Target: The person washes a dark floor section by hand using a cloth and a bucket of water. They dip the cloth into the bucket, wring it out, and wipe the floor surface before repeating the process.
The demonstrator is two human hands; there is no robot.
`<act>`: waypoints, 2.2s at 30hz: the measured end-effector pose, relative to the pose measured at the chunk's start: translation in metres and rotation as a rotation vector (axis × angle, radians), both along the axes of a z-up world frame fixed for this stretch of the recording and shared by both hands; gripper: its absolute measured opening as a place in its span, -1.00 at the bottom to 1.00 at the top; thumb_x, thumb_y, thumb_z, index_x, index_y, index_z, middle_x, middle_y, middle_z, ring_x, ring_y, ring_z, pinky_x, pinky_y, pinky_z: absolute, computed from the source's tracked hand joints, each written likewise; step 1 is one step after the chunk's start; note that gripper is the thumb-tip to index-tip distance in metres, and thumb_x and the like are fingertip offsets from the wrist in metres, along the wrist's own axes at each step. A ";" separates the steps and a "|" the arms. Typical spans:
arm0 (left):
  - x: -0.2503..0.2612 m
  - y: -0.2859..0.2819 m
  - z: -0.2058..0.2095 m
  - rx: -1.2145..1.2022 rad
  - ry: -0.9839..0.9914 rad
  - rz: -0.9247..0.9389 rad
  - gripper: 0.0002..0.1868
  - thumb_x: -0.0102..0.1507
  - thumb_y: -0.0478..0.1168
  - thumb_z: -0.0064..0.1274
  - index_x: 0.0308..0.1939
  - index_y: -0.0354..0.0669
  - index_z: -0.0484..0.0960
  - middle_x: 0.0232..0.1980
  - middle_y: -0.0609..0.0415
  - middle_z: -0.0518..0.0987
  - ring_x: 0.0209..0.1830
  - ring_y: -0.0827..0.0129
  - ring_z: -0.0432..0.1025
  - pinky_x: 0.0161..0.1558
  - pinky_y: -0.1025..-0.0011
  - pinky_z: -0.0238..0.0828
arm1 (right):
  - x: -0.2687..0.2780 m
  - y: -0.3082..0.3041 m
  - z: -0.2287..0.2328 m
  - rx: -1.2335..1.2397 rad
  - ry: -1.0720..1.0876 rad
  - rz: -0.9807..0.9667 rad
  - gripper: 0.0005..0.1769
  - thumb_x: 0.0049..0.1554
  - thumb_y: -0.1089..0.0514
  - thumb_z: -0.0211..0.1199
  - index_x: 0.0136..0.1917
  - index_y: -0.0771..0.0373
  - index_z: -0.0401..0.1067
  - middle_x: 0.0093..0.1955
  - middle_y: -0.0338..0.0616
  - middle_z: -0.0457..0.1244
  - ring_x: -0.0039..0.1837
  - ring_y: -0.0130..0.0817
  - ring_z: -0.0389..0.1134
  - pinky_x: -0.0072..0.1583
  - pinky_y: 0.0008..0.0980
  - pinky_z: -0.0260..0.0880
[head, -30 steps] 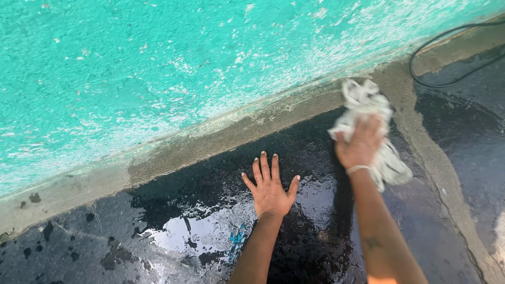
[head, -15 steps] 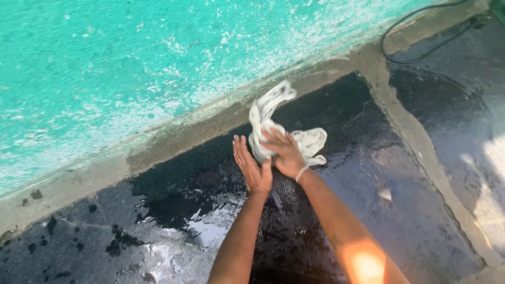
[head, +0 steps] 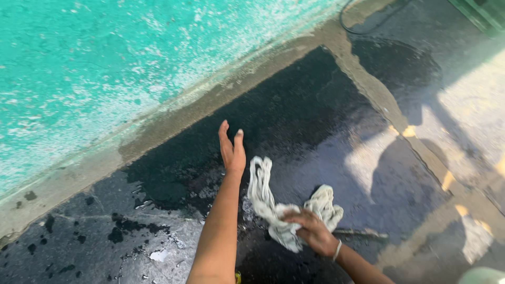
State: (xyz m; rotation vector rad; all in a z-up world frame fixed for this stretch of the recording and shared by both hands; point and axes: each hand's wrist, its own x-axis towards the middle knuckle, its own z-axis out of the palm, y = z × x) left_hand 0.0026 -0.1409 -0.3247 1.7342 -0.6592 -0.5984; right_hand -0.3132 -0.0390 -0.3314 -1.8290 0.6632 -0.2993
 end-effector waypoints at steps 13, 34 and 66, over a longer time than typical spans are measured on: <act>-0.018 -0.059 -0.004 -0.120 -0.357 0.029 -0.67 0.32 -0.07 0.14 0.09 -0.14 0.62 0.14 -0.07 0.58 0.21 0.04 0.47 0.30 0.21 0.32 | 0.007 -0.162 0.068 -0.586 0.140 -0.777 -0.49 0.22 0.18 0.17 0.41 0.38 0.30 0.26 0.14 0.31 0.28 -0.02 0.37 0.26 -0.18 0.37; -0.135 -0.120 -0.035 0.177 -0.718 -0.376 -0.42 0.24 0.19 0.17 0.24 0.01 0.53 0.49 0.02 0.31 0.62 0.05 -0.01 0.44 -0.42 -0.56 | -0.176 -0.331 -0.044 -0.971 1.223 -0.730 -0.53 0.24 -0.03 0.10 0.37 0.06 0.47 0.61 -0.05 0.09 0.62 0.01 0.05 0.48 0.38 -0.15; -0.130 -0.121 -0.035 0.213 -0.703 -0.556 -0.27 0.17 0.40 0.09 0.28 0.14 0.52 0.60 0.01 0.14 0.68 0.09 -0.17 0.51 -0.32 -0.64 | 0.010 -0.077 0.028 -0.563 0.197 -0.752 -0.60 -0.01 0.33 0.21 0.13 0.22 0.52 0.36 0.01 0.33 0.25 0.03 0.42 0.31 0.04 0.34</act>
